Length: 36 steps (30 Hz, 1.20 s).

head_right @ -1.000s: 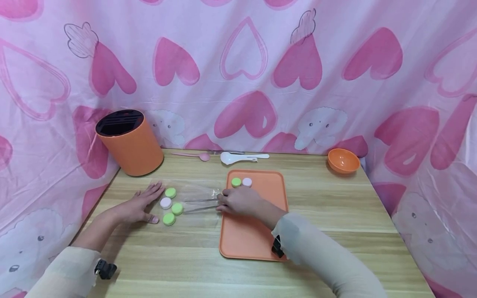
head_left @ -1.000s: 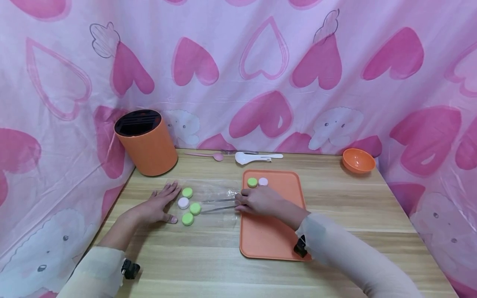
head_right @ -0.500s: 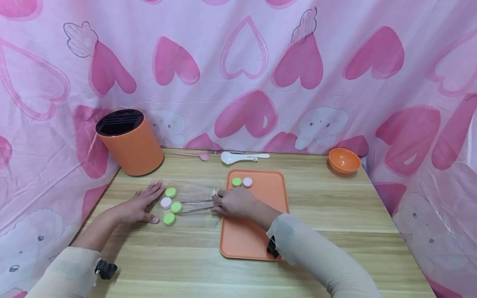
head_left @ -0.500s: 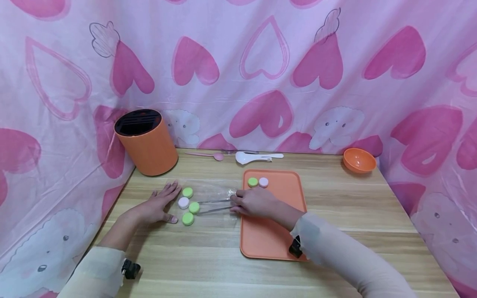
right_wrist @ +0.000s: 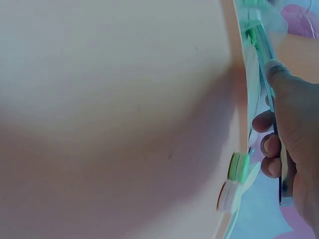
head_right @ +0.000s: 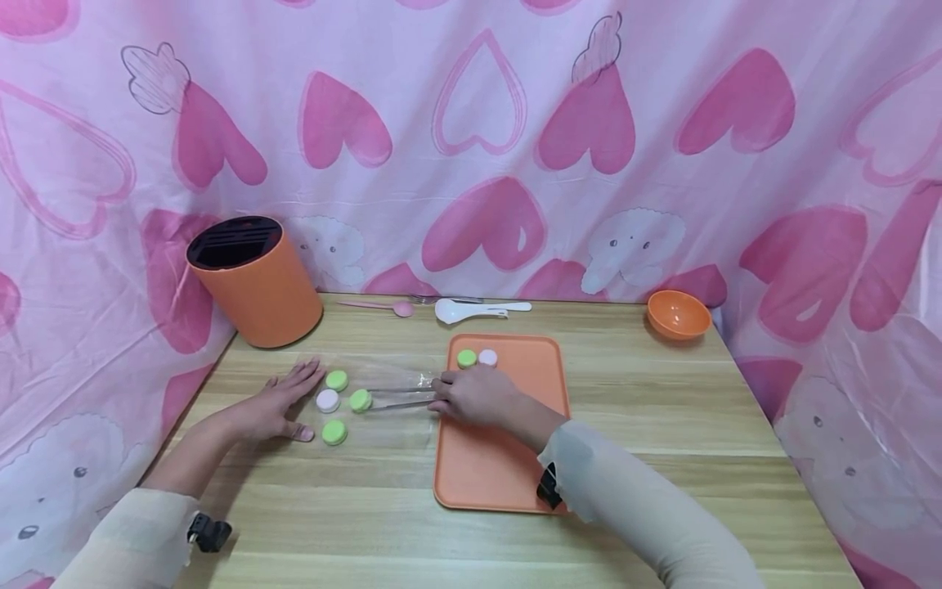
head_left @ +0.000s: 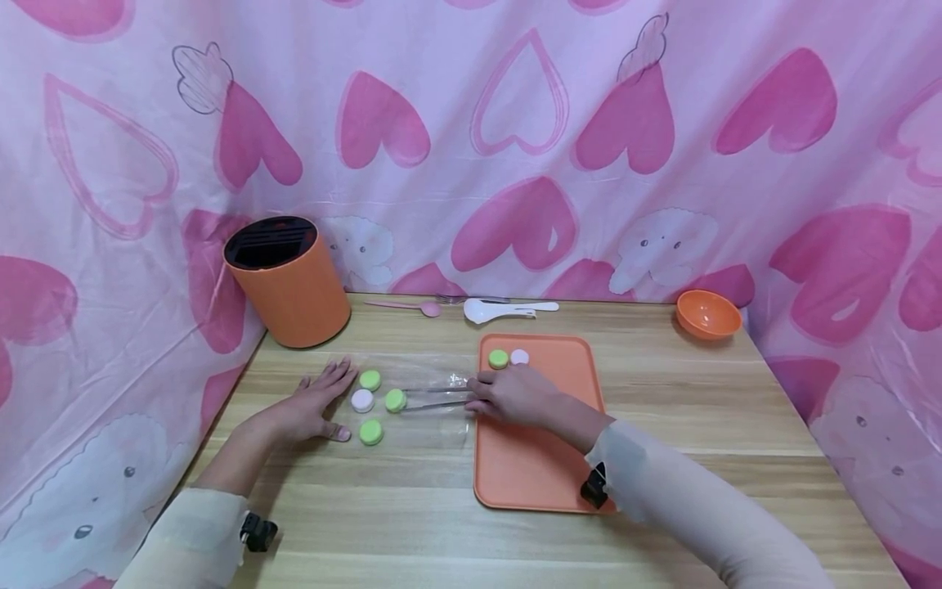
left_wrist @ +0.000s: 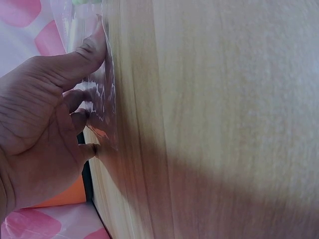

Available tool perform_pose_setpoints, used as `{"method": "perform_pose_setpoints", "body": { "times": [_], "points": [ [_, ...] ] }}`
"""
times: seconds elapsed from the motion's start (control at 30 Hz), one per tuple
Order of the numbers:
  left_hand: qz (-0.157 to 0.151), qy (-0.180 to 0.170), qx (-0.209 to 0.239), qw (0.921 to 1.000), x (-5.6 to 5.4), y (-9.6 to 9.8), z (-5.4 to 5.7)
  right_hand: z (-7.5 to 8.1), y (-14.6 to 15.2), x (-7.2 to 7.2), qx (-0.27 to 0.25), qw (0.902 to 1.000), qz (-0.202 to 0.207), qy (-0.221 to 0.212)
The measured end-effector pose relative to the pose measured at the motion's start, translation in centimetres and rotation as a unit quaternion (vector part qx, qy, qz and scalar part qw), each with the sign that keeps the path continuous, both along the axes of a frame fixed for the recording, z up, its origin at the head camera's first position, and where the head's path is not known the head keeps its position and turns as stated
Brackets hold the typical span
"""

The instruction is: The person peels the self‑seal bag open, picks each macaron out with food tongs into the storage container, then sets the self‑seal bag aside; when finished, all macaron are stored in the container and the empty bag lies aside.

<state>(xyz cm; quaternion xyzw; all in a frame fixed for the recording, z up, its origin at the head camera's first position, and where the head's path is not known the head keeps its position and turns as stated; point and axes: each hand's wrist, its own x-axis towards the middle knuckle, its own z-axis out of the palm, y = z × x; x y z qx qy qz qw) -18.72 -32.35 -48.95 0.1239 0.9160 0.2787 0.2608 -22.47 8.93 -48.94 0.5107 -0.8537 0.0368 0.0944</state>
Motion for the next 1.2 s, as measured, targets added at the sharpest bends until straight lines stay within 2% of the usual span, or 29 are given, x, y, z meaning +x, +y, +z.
{"method": "perform_pose_setpoints", "body": {
  "times": [0.17,0.7,0.87,1.1,1.2],
  "points": [
    [-0.002,0.005,0.004,1.0,0.0,0.1,-0.1,-0.3,0.6,-0.2,-0.003,0.9999,0.001,0.014],
    [-0.002,0.004,0.004,1.0,0.1,0.1,0.1,-0.2,0.2,0.0,-0.003,0.9996,-0.012,-0.025],
    [-0.002,0.001,0.002,1.0,0.0,0.1,-0.1,0.0,1.2,0.0,-0.024,0.9993,-0.017,-0.024],
    [-0.008,0.006,0.002,1.0,-0.2,0.1,-0.1,0.3,3.5,-0.1,0.002,0.999,-0.042,-0.01],
    [-0.01,0.009,0.002,0.9999,-0.2,0.1,-0.2,0.3,4.7,-0.1,-0.006,0.999,-0.043,0.0]
  ]
}}
